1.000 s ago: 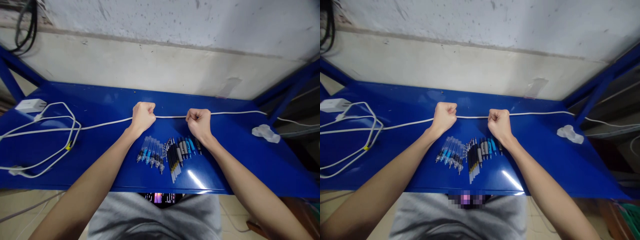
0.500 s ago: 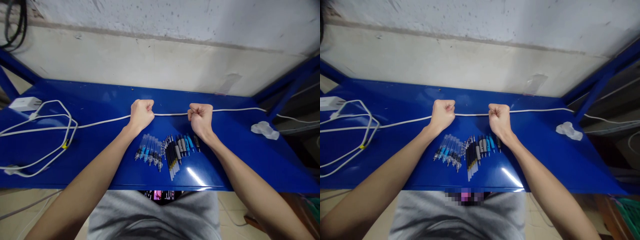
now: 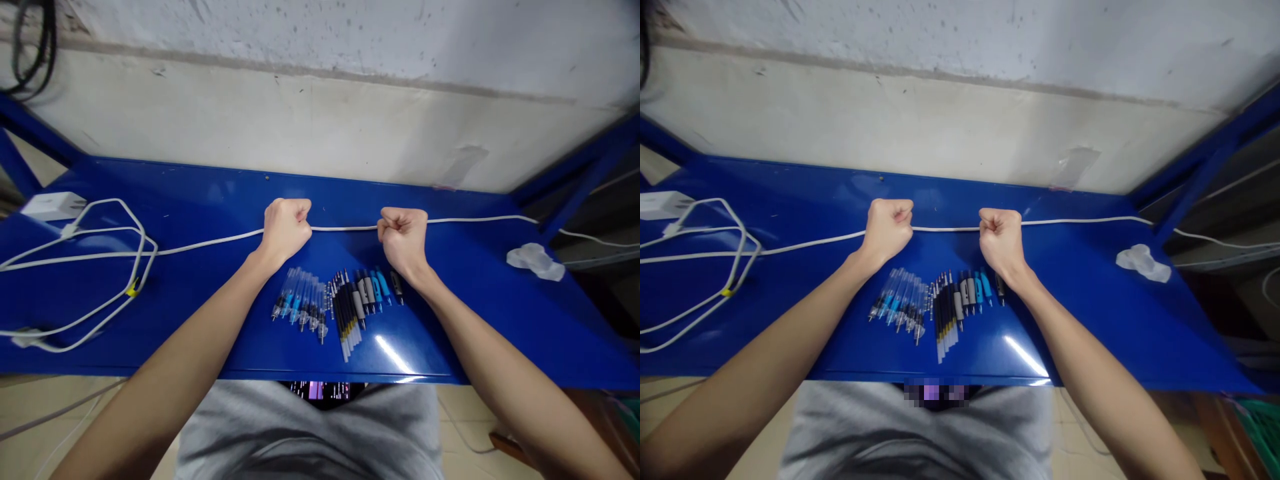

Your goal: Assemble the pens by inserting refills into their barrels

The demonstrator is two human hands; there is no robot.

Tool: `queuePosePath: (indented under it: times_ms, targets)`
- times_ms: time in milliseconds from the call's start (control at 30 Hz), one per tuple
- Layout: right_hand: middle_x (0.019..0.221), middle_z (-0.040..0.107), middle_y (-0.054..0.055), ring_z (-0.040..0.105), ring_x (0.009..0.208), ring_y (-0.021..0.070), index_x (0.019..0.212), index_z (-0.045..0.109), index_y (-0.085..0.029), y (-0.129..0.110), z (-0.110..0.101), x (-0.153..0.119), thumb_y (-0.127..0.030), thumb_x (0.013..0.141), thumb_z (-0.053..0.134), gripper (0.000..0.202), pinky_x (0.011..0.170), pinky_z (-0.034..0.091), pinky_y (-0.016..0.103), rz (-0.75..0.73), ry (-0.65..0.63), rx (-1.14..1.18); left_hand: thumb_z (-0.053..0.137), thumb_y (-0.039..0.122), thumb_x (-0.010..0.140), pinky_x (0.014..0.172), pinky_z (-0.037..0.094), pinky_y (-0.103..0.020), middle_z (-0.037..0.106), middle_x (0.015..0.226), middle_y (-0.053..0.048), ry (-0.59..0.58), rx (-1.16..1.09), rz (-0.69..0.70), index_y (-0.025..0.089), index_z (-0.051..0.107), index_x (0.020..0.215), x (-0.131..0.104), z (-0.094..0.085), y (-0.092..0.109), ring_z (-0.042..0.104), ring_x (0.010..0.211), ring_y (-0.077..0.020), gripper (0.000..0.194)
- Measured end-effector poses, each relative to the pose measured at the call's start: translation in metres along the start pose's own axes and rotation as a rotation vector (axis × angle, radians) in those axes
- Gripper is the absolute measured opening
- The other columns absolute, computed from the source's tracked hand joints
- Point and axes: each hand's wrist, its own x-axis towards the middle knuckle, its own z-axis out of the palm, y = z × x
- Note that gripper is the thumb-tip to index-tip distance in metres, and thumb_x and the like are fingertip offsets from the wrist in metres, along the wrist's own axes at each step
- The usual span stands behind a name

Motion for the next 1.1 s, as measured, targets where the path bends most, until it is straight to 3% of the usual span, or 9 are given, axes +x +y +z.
queuePosePath:
  times_ms: [333,1100]
  targets:
    - [0.053,0.021,-0.005,0.023,0.049,0.0092,0.061,0.016,-0.025,0.0021,0.0018,-0.0033,-0.007,0.053,0.034,0.027,0.051,0.016,0.030,-0.024,-0.093,-0.104,0.045,0.000,0.051,0.057,0.014,-0.033,0.016,0.053,0.005,-0.003,0.007,0.015,0.021,0.016,0.059,0.0002,0.0009,-0.0019,0.015,0.054,-0.0110,0.037]
    - [0.050,0.029,-0.005,0.030,0.049,0.0099,0.060,0.018,-0.025,0.0025,0.0021,-0.0027,-0.005,0.053,0.035,0.027,0.052,0.020,0.029,-0.033,-0.111,-0.153,0.044,0.000,0.051,0.058,0.011,-0.035,0.014,0.054,0.005,-0.005,0.000,0.030,0.021,0.016,0.059,0.0000,0.0016,-0.0020,0.014,0.054,-0.0107,0.036]
